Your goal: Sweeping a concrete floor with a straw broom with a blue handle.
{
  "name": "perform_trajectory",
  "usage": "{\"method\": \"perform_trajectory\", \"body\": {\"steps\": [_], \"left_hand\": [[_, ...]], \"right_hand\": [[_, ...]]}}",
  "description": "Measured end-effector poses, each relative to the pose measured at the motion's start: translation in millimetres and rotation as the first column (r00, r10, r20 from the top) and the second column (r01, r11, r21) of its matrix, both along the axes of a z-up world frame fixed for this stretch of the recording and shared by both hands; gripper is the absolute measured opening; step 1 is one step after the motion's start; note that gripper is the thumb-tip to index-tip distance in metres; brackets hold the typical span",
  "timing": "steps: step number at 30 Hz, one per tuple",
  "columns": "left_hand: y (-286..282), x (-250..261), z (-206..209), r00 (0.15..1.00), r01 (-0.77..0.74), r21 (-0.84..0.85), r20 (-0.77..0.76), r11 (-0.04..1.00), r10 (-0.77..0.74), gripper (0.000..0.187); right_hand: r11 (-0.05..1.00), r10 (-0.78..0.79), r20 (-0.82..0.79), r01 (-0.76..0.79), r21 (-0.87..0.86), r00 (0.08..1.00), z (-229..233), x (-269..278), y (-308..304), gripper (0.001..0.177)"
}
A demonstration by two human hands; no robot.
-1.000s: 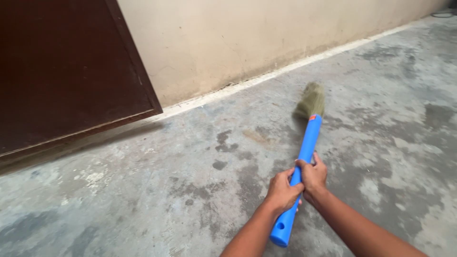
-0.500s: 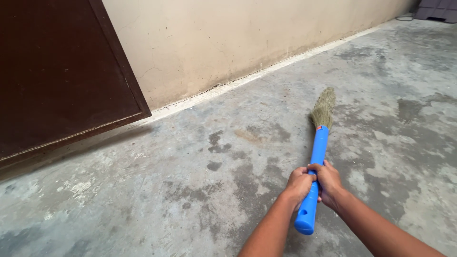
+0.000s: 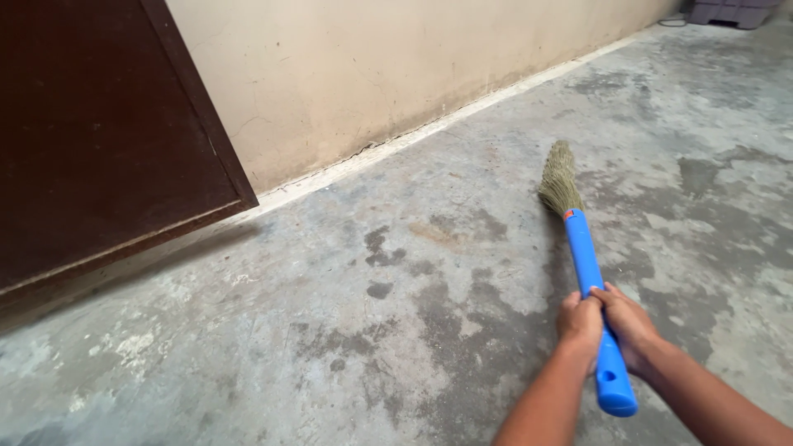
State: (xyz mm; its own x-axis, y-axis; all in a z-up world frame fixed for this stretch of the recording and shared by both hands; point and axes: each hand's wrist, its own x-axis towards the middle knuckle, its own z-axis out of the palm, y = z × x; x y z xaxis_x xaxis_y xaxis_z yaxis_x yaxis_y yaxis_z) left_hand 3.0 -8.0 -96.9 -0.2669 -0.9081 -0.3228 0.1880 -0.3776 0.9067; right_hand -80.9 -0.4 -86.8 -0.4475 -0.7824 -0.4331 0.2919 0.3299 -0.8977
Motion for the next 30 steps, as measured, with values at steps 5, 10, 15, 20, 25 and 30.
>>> {"method": "perform_trajectory", "body": {"steps": [5, 10, 15, 20, 25, 30], "left_hand": [[0.0, -1.7, -4.3, 0.976, 0.054, -0.072, 0.216, 0.996, -0.037, 0.044], [-14.8, -22.6, -44.2, 0.986, 0.072, -0.173, 0.163, 0.982, -0.044, 0.052], [6.9, 6.0, 8.9, 0.955, 0.294, 0.257, -0.040, 0.921, -0.294, 0.043], [-9.7, 8.2, -28.7, 0.974, 0.158, 0.232, 0.121, 0.960, -0.189, 0.049], [4.5, 50.4, -6.0, 0.944, 0.068, 0.101, 0.316, 0.993, -0.096, 0.047], [-9.8, 72.2, -53.4, 0.965, 0.150, 0.003, 0.216, 0.989, -0.147, 0.044]], "right_hand": [[0.998, 0.002, -0.012, -0.002, 0.060, 1.000, 11.5, 1.6, -1.4, 0.063], [0.999, 0.019, 0.026, -0.020, 0.040, 0.999, -19.2, -14.8, -9.1, 0.062], [1.000, 0.013, 0.098, -0.011, -0.021, 0.995, -19.1, -13.2, -20.7, 0.039], [0.998, 0.005, 0.140, 0.005, -0.069, 0.990, -44.9, -3.2, -50.2, 0.029], [0.982, -0.047, 0.150, 0.074, -0.174, 0.988, -67.5, 23.0, -64.1, 0.027], [0.963, -0.133, 0.028, 0.136, -0.232, 0.991, -68.7, 56.0, -58.4, 0.029]]}}
